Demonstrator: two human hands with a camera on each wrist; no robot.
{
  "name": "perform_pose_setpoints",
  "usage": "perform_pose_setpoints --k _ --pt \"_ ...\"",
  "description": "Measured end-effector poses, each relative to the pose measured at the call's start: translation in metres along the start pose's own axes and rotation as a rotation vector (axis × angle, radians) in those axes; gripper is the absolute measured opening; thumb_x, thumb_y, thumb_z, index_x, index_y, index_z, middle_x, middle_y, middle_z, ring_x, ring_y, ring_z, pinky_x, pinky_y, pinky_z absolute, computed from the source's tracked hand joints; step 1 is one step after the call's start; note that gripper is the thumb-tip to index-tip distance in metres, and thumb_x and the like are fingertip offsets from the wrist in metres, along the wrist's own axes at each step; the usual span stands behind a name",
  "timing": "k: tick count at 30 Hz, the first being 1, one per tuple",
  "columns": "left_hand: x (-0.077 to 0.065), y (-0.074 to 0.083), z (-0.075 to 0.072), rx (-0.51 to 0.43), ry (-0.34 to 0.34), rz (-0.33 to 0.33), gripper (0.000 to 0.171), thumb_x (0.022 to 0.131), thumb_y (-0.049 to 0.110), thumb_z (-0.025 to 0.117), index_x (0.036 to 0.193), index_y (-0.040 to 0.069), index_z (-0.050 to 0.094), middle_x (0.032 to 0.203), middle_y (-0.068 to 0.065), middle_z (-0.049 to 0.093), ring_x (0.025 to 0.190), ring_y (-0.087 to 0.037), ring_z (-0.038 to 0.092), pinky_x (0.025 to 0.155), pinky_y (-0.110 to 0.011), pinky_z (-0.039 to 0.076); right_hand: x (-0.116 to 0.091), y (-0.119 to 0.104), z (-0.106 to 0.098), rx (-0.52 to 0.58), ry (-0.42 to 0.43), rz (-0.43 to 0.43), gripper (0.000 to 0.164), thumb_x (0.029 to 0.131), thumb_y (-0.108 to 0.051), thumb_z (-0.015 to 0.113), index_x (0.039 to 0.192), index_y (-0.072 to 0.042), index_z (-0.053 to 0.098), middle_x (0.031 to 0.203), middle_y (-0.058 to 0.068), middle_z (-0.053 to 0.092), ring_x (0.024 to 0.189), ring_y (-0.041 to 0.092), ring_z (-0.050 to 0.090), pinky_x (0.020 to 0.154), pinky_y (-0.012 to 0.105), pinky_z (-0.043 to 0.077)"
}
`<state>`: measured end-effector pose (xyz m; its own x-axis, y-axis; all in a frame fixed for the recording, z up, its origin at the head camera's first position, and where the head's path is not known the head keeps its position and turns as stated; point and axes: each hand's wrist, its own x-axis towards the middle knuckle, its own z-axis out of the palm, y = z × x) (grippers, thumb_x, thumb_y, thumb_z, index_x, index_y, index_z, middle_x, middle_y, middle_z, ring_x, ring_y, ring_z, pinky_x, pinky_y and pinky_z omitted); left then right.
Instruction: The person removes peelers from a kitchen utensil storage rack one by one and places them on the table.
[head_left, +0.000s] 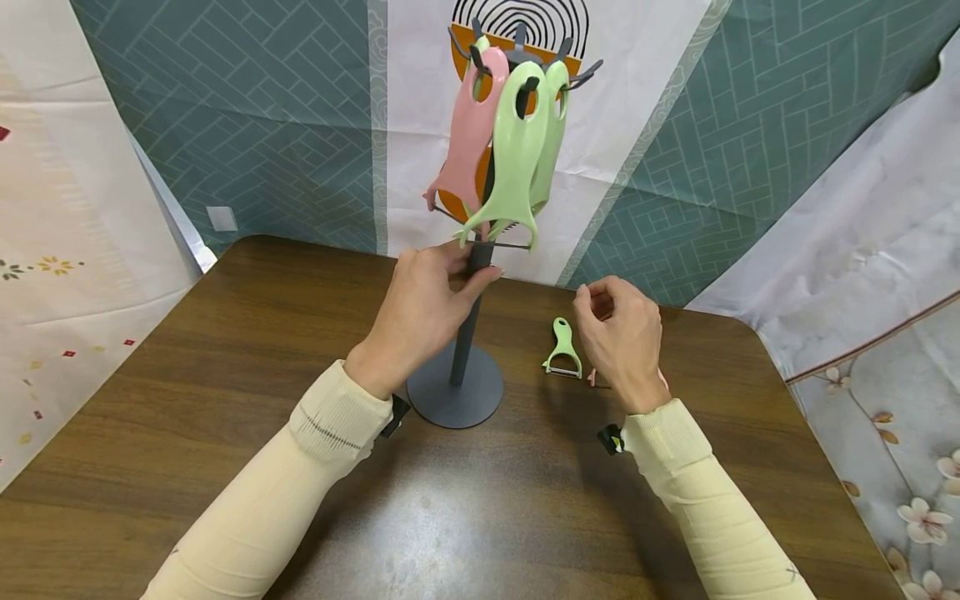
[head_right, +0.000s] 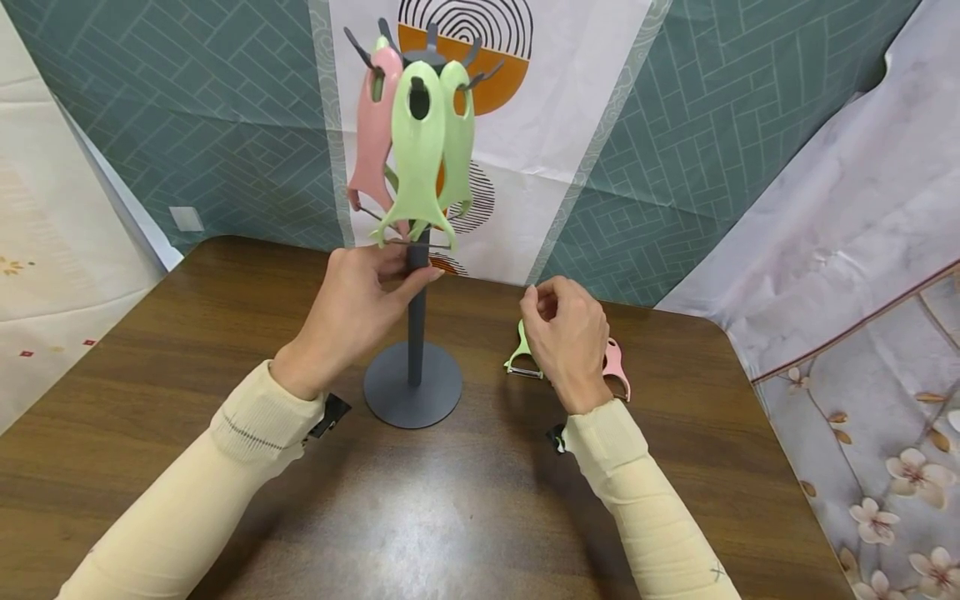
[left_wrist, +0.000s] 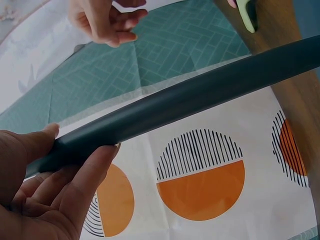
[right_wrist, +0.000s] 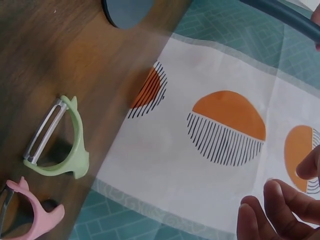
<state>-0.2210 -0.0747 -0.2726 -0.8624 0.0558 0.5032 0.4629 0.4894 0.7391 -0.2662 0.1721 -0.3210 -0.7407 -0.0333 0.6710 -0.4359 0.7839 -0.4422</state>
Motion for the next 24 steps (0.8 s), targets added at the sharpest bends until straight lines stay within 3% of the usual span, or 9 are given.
perform_pose_setpoints --k 3,11,19,24 --pt "0.0 0.0 0.0 0.008 0.0 0.0 0.037 0.091 0.021 0.079 0.124 0.005 0.072 0.105 -0.01 0.079 0.093 -0.016 0.078 0.08 -0.032 0.061 0.001 -0.003 -0.001 -0.001 0.002 -0.01 0.022 0.095 -0.023 0.063 0.081 -0.008 0.071 0.071 0.007 0.068 0.066 0.021 0.064 0.064 0.037 0.045" --pt "0.0 -0.001 0.0 0.037 0.01 -0.003 0.031 0.09 0.022 0.08 0.116 0.005 0.075 0.101 -0.009 0.08 0.09 -0.016 0.078 0.08 -0.033 0.061 0.003 -0.01 -0.003 -0.001 0.002 -0.036 0.02 0.094 -0.022 0.063 0.081 -0.008 0.07 0.071 0.007 0.067 0.065 0.02 0.063 0.063 0.036 0.045" --pt "0.0 0.001 0.0 0.098 0.018 0.029 0.022 0.092 0.027 0.078 0.097 0.006 0.076 0.086 -0.005 0.08 0.071 -0.012 0.073 0.055 -0.029 0.049 0.006 -0.015 -0.004 -0.002 -0.002 -0.056 0.021 0.094 -0.022 0.062 0.082 -0.008 0.07 0.072 0.007 0.067 0.065 0.02 0.063 0.064 0.037 0.046" --pt "0.0 0.002 0.0 0.093 0.018 0.021 0.021 0.092 0.027 0.078 0.097 0.006 0.076 0.088 -0.005 0.08 0.075 -0.012 0.074 0.059 -0.027 0.051 0.009 -0.019 -0.007 0.005 0.014 -0.068 0.021 0.094 -0.021 0.062 0.081 -0.007 0.07 0.072 0.007 0.067 0.065 0.021 0.064 0.063 0.036 0.046"
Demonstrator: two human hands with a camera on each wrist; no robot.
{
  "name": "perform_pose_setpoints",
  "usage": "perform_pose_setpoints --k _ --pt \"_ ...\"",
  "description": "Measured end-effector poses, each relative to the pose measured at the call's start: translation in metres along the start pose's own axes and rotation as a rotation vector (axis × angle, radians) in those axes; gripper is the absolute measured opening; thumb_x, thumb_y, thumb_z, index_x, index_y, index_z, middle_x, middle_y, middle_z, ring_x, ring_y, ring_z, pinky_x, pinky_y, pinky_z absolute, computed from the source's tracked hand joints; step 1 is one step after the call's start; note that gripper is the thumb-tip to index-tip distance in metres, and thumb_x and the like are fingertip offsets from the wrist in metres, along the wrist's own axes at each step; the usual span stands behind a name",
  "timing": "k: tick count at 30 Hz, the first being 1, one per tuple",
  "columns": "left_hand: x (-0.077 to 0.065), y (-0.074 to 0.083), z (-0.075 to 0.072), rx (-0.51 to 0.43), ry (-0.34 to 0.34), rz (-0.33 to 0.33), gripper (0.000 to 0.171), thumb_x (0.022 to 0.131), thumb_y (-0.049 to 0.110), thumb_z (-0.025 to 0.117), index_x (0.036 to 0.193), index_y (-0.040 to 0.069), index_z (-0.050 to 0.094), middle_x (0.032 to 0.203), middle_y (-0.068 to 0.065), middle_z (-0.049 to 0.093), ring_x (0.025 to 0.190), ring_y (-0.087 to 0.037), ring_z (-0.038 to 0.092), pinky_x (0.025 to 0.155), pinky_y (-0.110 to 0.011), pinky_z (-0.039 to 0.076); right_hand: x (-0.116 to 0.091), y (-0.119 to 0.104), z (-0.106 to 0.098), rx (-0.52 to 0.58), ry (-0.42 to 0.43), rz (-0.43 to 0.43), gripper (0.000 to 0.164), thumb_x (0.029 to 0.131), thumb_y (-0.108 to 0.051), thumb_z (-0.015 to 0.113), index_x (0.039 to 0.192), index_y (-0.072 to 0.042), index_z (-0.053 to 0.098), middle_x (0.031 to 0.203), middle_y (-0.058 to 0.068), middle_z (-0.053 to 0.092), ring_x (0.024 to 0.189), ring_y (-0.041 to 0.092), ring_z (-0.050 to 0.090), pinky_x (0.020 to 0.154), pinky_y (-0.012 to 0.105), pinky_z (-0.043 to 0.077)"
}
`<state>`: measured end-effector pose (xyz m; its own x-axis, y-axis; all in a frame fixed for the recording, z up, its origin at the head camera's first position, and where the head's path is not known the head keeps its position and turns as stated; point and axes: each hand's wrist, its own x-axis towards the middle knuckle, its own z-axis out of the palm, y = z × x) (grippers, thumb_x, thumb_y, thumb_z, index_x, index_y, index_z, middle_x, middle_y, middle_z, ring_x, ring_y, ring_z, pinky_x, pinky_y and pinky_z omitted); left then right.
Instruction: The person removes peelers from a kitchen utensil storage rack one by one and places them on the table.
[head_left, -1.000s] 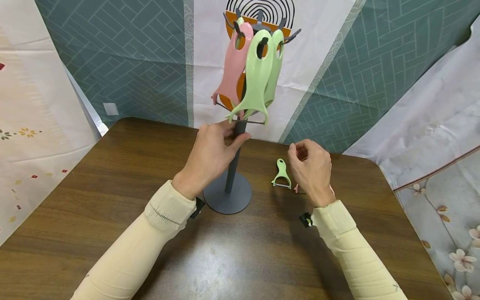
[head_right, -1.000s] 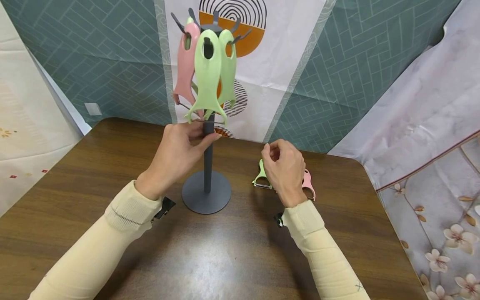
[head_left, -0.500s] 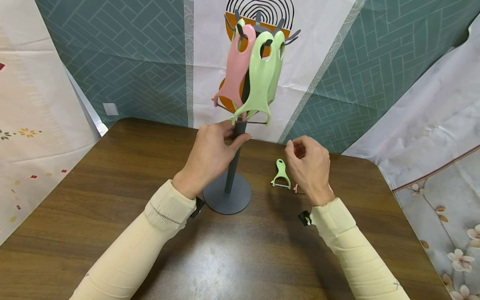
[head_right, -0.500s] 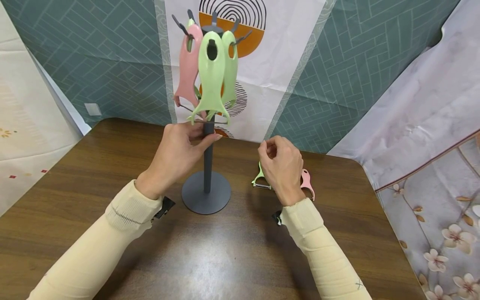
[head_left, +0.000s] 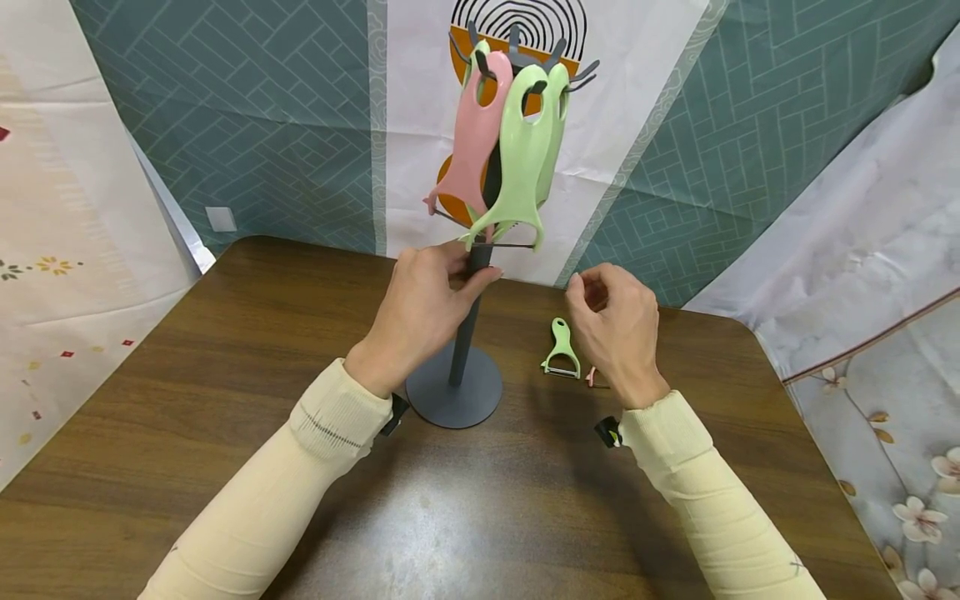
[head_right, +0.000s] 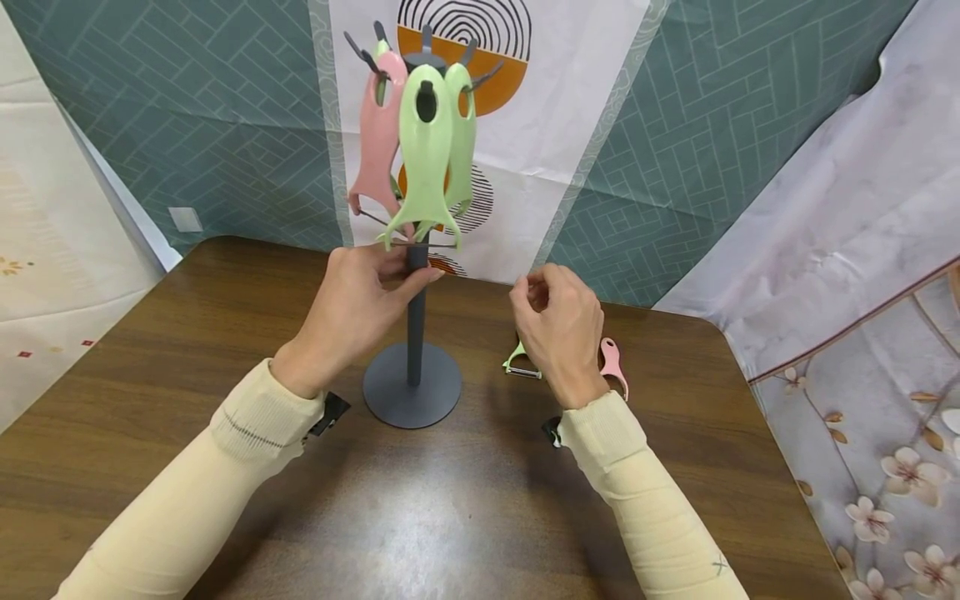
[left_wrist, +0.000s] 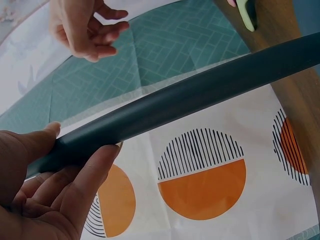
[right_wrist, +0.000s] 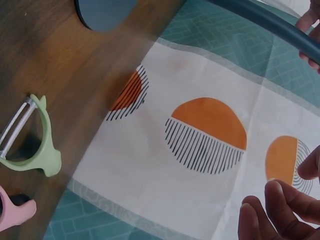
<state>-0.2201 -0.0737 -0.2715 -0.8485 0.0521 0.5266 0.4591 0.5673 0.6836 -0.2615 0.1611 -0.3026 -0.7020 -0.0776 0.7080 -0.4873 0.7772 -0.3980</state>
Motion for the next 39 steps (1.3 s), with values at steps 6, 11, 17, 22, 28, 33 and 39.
perform_pose_setpoints --k 6,11,17,22,28,33,39 --pt "0.0 0.0 0.0 -0.008 -0.004 -0.001 0.021 0.092 0.026 0.078 0.098 0.007 0.076 0.089 -0.005 0.08 0.076 -0.011 0.075 0.061 -0.029 0.054 0.002 -0.002 -0.003 0.009 0.012 -0.002 0.02 0.094 -0.021 0.063 0.082 -0.007 0.07 0.073 0.008 0.068 0.066 0.021 0.065 0.063 0.035 0.047" --pt "0.001 0.0 0.0 -0.029 -0.01 -0.007 0.019 0.092 0.025 0.079 0.098 0.007 0.076 0.09 -0.004 0.08 0.081 -0.011 0.076 0.067 -0.029 0.058 0.003 -0.003 -0.004 0.007 0.017 -0.01 0.02 0.094 -0.02 0.063 0.082 -0.006 0.071 0.073 0.008 0.068 0.066 0.021 0.064 0.062 0.032 0.045" --pt "0.001 -0.001 0.0 -0.017 -0.005 -0.003 0.019 0.091 0.026 0.079 0.096 0.008 0.076 0.088 -0.002 0.08 0.077 -0.01 0.075 0.063 -0.028 0.055 0.006 -0.006 -0.005 0.027 0.028 0.008 0.017 0.094 -0.02 0.063 0.086 -0.007 0.071 0.072 0.006 0.067 0.067 0.018 0.064 0.062 0.018 0.042" --pt "0.001 -0.001 0.001 -0.026 -0.002 0.0 0.02 0.092 0.026 0.079 0.099 0.008 0.076 0.089 -0.003 0.08 0.08 -0.01 0.076 0.066 -0.028 0.058 0.007 -0.008 -0.006 0.045 0.037 0.024 0.014 0.093 -0.018 0.063 0.089 -0.007 0.069 0.072 0.006 0.067 0.065 0.017 0.063 0.062 0.012 0.039" --pt "0.001 -0.003 0.001 -0.023 0.002 0.014 0.02 0.092 0.027 0.078 0.098 0.008 0.076 0.089 -0.002 0.08 0.077 -0.008 0.075 0.061 -0.027 0.054 0.008 -0.009 -0.007 0.048 0.035 0.022 0.014 0.092 -0.018 0.062 0.09 -0.007 0.07 0.072 0.006 0.068 0.066 0.017 0.064 0.062 0.01 0.038" --pt "0.001 -0.003 0.002 -0.017 0.007 0.017 0.02 0.092 0.028 0.078 0.098 0.009 0.076 0.089 -0.002 0.08 0.076 -0.008 0.074 0.059 -0.026 0.052 0.008 -0.01 -0.008 0.051 0.035 0.021 0.014 0.093 -0.018 0.062 0.09 -0.007 0.07 0.073 0.006 0.068 0.066 0.018 0.064 0.062 0.009 0.038" --pt "0.001 -0.002 0.0 -0.013 0.003 0.022 0.02 0.092 0.028 0.078 0.097 0.008 0.076 0.089 -0.002 0.08 0.075 -0.008 0.074 0.058 -0.026 0.051 0.01 -0.012 -0.008 0.065 0.042 0.01 0.014 0.093 -0.017 0.062 0.09 -0.006 0.07 0.073 0.006 0.068 0.066 0.017 0.064 0.062 0.013 0.043"
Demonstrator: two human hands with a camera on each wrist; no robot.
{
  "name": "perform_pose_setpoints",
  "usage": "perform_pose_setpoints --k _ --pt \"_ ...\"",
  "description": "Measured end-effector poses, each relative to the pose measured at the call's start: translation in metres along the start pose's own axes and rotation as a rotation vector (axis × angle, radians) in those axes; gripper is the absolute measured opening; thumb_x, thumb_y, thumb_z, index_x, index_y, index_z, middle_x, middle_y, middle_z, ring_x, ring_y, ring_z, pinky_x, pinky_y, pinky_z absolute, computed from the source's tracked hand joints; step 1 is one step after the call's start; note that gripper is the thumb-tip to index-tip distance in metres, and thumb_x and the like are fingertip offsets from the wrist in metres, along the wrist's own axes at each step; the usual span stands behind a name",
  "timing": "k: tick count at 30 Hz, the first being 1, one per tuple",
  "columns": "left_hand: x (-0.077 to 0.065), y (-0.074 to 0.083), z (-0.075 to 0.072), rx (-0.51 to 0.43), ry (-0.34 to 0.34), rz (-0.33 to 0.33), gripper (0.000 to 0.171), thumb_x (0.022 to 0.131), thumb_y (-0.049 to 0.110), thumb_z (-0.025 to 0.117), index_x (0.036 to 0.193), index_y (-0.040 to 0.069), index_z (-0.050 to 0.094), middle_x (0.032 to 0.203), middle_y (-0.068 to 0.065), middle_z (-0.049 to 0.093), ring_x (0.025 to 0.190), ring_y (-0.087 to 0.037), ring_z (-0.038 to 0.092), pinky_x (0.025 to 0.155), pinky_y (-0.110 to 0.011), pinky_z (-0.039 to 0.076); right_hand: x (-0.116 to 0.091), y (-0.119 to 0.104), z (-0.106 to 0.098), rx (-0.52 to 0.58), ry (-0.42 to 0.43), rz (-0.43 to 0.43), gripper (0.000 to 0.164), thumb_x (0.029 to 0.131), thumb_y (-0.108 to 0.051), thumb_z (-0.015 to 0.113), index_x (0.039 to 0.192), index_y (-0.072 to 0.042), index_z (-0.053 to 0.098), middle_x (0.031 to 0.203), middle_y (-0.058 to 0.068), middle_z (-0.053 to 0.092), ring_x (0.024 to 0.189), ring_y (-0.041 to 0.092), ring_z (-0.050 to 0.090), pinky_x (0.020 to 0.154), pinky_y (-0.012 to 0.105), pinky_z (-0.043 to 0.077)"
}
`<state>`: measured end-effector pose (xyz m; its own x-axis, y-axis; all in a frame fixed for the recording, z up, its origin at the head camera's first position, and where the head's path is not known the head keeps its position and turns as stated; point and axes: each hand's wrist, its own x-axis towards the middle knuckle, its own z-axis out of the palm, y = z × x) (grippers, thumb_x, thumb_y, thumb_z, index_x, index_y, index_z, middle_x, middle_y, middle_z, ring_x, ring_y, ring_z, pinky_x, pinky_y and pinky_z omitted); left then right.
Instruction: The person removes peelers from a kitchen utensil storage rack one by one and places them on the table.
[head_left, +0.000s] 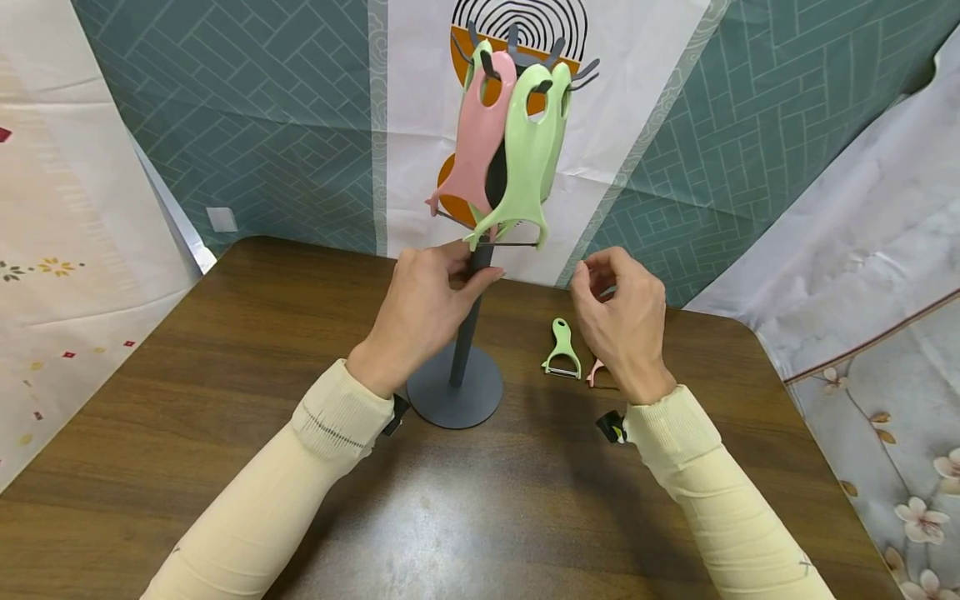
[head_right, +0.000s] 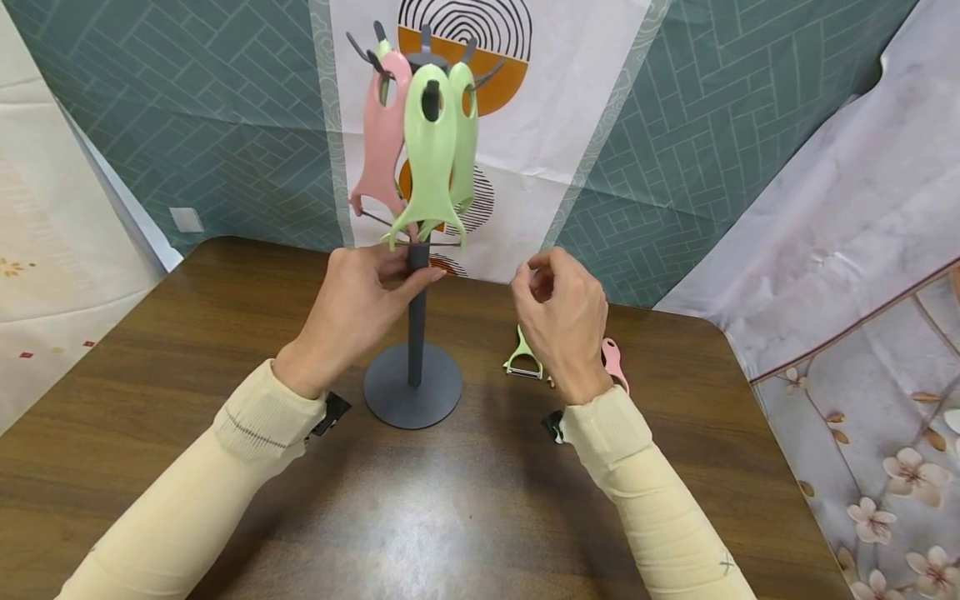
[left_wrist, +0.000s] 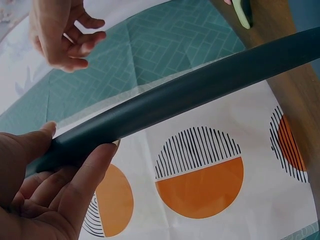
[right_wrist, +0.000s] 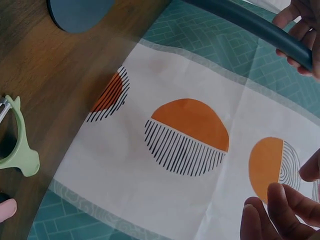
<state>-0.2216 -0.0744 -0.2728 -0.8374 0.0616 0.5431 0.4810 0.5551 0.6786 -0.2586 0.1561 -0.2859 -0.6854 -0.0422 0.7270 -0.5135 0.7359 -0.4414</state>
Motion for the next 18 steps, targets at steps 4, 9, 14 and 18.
perform_pose_setpoints --k 4,9,14,18 --pt "-0.0005 -0.0002 -0.0001 0.008 0.004 0.01 0.019 0.092 0.028 0.078 0.094 0.009 0.076 0.087 -0.002 0.08 0.07 -0.007 0.071 0.054 -0.025 0.048 0.0011 -0.0017 -0.0001 0.013 0.008 -0.008 0.014 0.093 -0.017 0.062 0.09 -0.006 0.07 0.073 0.006 0.068 0.066 0.017 0.064 0.061 0.017 0.046" --pt "-0.0004 -0.0007 0.0003 0.008 0.012 0.016 0.019 0.092 0.028 0.078 0.093 0.009 0.076 0.086 -0.001 0.08 0.068 -0.007 0.069 0.053 -0.025 0.046 0.0017 -0.004 -0.0006 0.033 0.026 -0.023 0.014 0.093 -0.016 0.062 0.09 -0.004 0.07 0.072 0.008 0.067 0.065 0.019 0.063 0.061 0.01 0.041" --pt "-0.0002 -0.0014 0.0006 0.012 0.019 0.021 0.019 0.092 0.028 0.078 0.092 0.009 0.076 0.085 -0.001 0.08 0.067 -0.007 0.068 0.053 -0.025 0.044 0.0025 -0.0064 -0.0006 0.046 0.034 -0.029 0.015 0.093 -0.016 0.061 0.089 -0.004 0.069 0.072 0.008 0.067 0.065 0.019 0.063 0.061 0.007 0.04" --pt "-0.0005 -0.0017 0.0001 0.013 0.021 0.027 0.019 0.092 0.028 0.078 0.092 0.009 0.076 0.084 -0.001 0.08 0.066 -0.008 0.068 0.053 -0.025 0.045 0.0035 -0.0086 0.0 0.049 0.038 -0.034 0.016 0.094 -0.017 0.061 0.088 -0.004 0.069 0.072 0.007 0.066 0.065 0.016 0.061 0.061 0.008 0.041"
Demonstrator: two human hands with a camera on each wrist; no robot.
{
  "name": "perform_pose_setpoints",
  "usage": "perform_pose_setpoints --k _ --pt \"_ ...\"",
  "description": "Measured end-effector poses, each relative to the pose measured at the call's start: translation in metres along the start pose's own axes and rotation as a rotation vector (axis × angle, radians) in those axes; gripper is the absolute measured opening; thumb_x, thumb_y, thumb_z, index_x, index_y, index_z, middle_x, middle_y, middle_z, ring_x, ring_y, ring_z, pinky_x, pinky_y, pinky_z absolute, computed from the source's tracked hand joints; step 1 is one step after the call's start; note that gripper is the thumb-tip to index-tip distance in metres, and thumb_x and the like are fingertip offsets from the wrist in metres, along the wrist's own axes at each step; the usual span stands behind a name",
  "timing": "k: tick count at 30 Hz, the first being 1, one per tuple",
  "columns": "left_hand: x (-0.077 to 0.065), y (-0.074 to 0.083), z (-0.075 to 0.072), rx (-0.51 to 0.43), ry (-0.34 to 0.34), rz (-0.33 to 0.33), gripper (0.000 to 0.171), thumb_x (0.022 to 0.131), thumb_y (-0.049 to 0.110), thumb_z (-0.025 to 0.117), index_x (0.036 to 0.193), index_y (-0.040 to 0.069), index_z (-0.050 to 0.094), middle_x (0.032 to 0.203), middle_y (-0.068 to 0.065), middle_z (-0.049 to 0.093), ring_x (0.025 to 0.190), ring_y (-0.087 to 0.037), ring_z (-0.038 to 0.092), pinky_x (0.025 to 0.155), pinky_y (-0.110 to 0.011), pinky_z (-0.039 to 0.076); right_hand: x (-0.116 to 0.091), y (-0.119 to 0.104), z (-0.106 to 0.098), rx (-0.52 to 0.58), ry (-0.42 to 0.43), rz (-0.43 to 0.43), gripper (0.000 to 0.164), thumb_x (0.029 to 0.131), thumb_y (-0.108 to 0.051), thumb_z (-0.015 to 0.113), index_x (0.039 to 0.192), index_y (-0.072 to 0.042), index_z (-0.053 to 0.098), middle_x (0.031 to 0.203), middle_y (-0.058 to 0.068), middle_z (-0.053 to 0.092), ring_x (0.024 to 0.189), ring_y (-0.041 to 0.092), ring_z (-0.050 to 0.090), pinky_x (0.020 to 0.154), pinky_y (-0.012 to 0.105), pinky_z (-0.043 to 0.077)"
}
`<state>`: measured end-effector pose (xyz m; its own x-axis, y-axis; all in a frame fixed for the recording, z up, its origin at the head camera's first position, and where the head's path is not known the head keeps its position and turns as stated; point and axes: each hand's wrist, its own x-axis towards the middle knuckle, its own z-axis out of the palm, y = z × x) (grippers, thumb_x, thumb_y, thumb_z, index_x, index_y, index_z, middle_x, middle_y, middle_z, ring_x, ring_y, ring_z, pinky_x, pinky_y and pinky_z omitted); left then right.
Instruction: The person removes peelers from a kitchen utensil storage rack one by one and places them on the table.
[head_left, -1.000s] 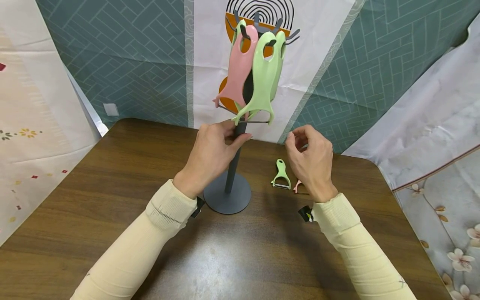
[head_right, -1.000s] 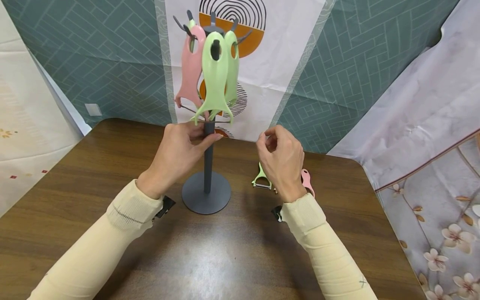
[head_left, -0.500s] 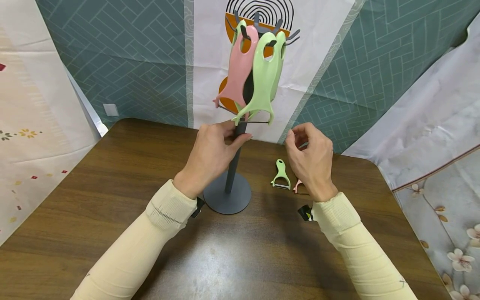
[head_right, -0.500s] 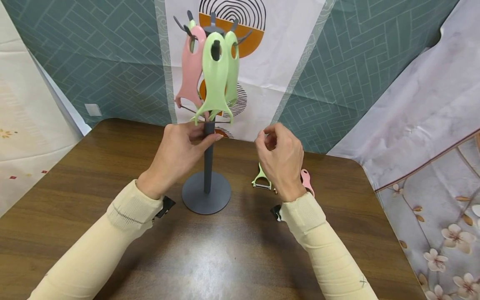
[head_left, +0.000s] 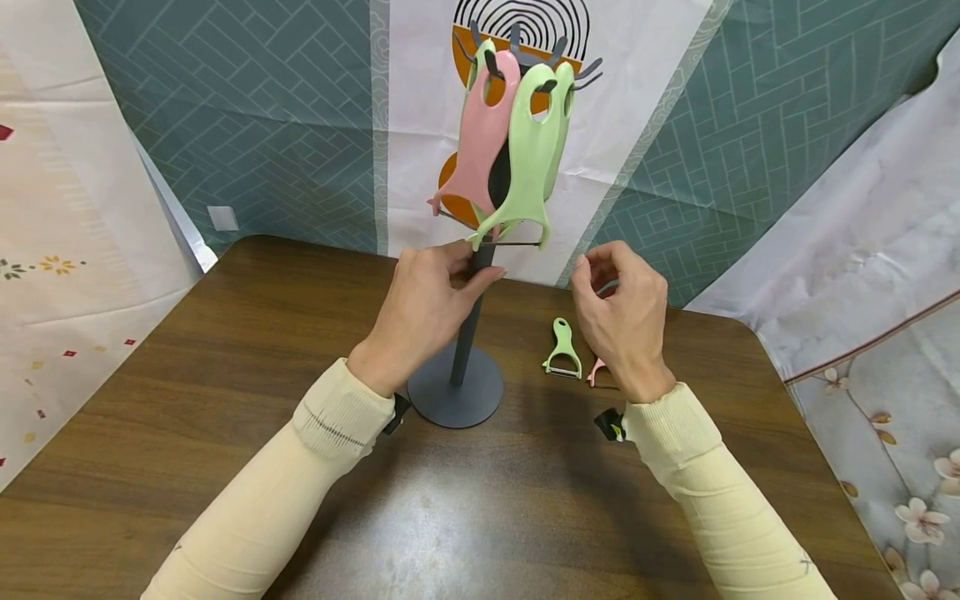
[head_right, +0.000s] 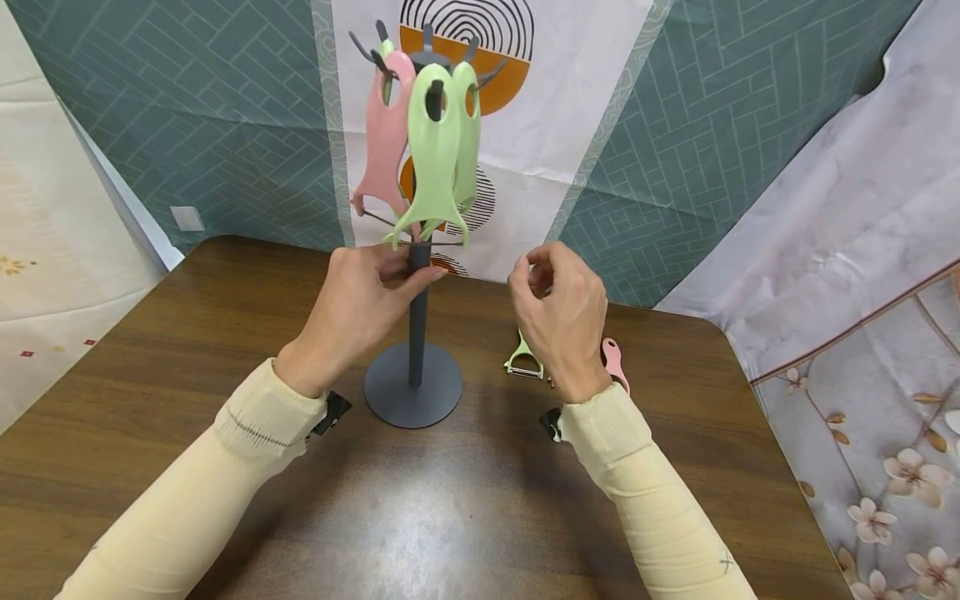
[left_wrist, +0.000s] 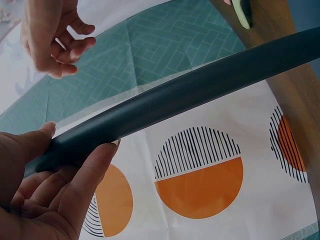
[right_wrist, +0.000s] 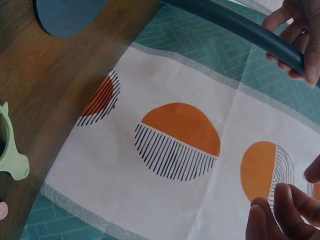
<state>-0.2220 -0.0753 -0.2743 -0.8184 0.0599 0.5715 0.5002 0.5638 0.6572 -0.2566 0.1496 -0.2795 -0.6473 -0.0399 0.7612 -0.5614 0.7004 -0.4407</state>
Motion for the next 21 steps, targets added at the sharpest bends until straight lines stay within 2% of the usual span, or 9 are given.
perform_pose_setpoints --k 12,18,21 --pt "0.0 0.0 0.0 0.004 0.004 0.003 0.018 0.092 0.027 0.078 0.09 0.009 0.076 0.083 -0.001 0.079 0.065 -0.008 0.066 0.052 -0.025 0.044 0.003 -0.009 -0.001 0.041 0.017 -0.028 0.016 0.094 -0.016 0.061 0.089 -0.003 0.069 0.072 0.008 0.067 0.065 0.014 0.06 0.06 0.009 0.043" --pt "0.0 -0.002 0.001 0.001 0.004 0.006 0.02 0.092 0.029 0.078 0.088 0.009 0.075 0.08 0.001 0.078 0.057 -0.008 0.056 0.049 -0.025 0.039 0.002 -0.012 0.0 0.073 0.017 -0.03 0.015 0.093 -0.014 0.061 0.088 -0.002 0.069 0.071 0.008 0.066 0.066 0.013 0.059 0.06 0.011 0.044" --pt "0.0 -0.002 0.001 0.001 0.007 0.011 0.021 0.092 0.029 0.078 0.087 0.01 0.075 0.079 0.001 0.078 0.055 -0.007 0.054 0.048 -0.025 0.037 0.003 -0.013 0.001 0.096 0.013 -0.029 0.015 0.093 -0.014 0.061 0.088 -0.002 0.069 0.071 0.006 0.065 0.065 0.012 0.058 0.06 0.016 0.046"
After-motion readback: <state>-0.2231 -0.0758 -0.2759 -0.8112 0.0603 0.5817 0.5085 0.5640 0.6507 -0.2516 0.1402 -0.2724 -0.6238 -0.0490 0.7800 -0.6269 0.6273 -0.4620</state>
